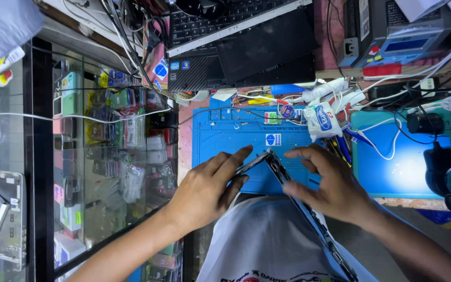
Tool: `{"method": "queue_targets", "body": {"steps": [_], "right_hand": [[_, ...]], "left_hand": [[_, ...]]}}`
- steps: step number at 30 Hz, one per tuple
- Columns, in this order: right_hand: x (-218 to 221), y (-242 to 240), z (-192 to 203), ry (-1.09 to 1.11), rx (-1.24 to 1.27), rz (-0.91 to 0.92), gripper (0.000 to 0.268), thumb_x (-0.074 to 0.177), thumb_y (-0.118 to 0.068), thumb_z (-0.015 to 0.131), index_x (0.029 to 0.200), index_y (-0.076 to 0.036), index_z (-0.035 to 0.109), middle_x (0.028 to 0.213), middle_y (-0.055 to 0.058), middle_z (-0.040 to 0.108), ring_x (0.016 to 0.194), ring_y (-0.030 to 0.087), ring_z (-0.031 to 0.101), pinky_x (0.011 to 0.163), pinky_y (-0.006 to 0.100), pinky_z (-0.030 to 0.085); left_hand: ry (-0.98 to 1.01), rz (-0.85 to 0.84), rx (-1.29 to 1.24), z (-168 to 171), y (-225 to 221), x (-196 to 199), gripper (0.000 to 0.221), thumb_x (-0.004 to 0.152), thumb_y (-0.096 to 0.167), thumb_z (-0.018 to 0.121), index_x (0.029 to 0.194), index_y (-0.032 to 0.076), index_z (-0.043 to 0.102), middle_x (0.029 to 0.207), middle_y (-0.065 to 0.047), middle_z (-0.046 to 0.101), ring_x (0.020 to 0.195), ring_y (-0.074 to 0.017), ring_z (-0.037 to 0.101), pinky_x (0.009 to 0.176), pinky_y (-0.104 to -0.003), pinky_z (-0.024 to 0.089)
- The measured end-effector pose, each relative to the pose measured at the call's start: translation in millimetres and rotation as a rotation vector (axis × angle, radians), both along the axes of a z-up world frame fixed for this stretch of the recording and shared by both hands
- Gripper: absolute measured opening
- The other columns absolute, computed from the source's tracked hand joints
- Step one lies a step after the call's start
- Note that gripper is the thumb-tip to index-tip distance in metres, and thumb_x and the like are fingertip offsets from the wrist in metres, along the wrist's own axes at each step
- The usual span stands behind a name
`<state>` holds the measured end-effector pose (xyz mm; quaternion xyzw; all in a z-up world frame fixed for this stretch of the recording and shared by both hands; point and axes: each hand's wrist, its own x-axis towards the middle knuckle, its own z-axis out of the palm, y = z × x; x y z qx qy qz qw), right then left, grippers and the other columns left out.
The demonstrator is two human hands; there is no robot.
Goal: The person disassembles the top half of a laptop, prying the bezel away from the screen by hand and using a thin tool to separate the internal components and wires.
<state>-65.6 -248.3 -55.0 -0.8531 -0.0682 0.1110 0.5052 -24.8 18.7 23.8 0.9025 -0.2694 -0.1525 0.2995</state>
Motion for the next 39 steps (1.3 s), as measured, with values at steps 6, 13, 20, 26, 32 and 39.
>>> {"method": "queue_targets", "body": {"steps": [6,13,20,26,32,39], "right_hand": [[-43.3,-2.2,39.9,-0.057,-0.301,0.184,0.093,0.07,-0.054,0.085,0.14,-0.002,0.051,0.129,0.022,0.058,0.114,0.041,0.062,0.085,0.046,0.053],[-44.7,-7.7,36.7,-0.053,-0.253,0.143,0.055,0.091,-0.023,0.065,0.142,-0.006,0.055,0.142,0.016,0.063,0.13,0.034,0.061,0.104,0.041,0.049],[-27.9,-35.2,29.7,0.121,-0.218,0.317,0.065,0.096,-0.023,0.065,0.158,-0.011,0.047,0.16,0.018,0.05,0.13,0.026,0.065,0.094,0.032,0.055],[-56.9,-4.5,15.5,-0.186,-0.178,0.175,0.063,0.093,-0.011,0.068,0.153,-0.003,0.051,0.149,0.02,0.06,0.144,0.043,0.046,0.103,0.042,0.046],[-65.5,12.2,11.3,0.172,-0.021,-0.06,0.062,0.092,-0.011,0.068,0.152,-0.01,0.054,0.143,0.011,0.072,0.107,0.015,0.076,0.086,0.027,0.058],[-56.0,43.6,25.2,-0.054,0.093,-0.091,0.058,0.09,-0.002,0.063,0.146,0.0,0.051,0.147,0.024,0.06,0.138,0.03,0.057,0.107,0.037,0.045]], "left_hand": [[0.103,-0.095,0.012,-18.8,-7.5,13.1,0.063,0.095,0.032,0.069,0.148,0.006,0.045,0.115,-0.024,0.069,0.079,-0.0455,0.07,0.072,-0.051,0.057],[-0.007,-0.208,-0.121,-32.1,-7.3,23.2,0.05,0.099,0.021,0.061,0.147,0.009,0.052,0.107,-0.02,0.074,0.082,-0.0416,0.072,0.074,-0.049,0.059],[0.028,-0.174,-0.111,-31.1,-8.2,22.4,0.051,0.099,0.022,0.061,0.147,0.008,0.051,0.101,-0.02,0.073,0.078,-0.0417,0.071,0.072,-0.051,0.057],[0.122,-0.022,-0.368,-38.2,-10.1,10.2,0.038,0.101,0.018,0.061,0.136,0.002,0.056,0.123,-0.026,0.069,0.106,-0.0461,0.068,0.088,-0.048,0.056],[0.174,0.058,-0.427,-36.3,-11.3,2.3,0.042,0.101,0.016,0.062,0.139,-0.001,0.056,0.129,-0.027,0.067,0.113,-0.0439,0.069,0.092,-0.043,0.056],[0.244,0.162,-0.353,-29.1,-13.7,2.9,0.043,0.1,0.017,0.061,0.139,0.001,0.056,0.124,-0.026,0.069,0.108,-0.0397,0.072,0.086,-0.04,0.057]]}}
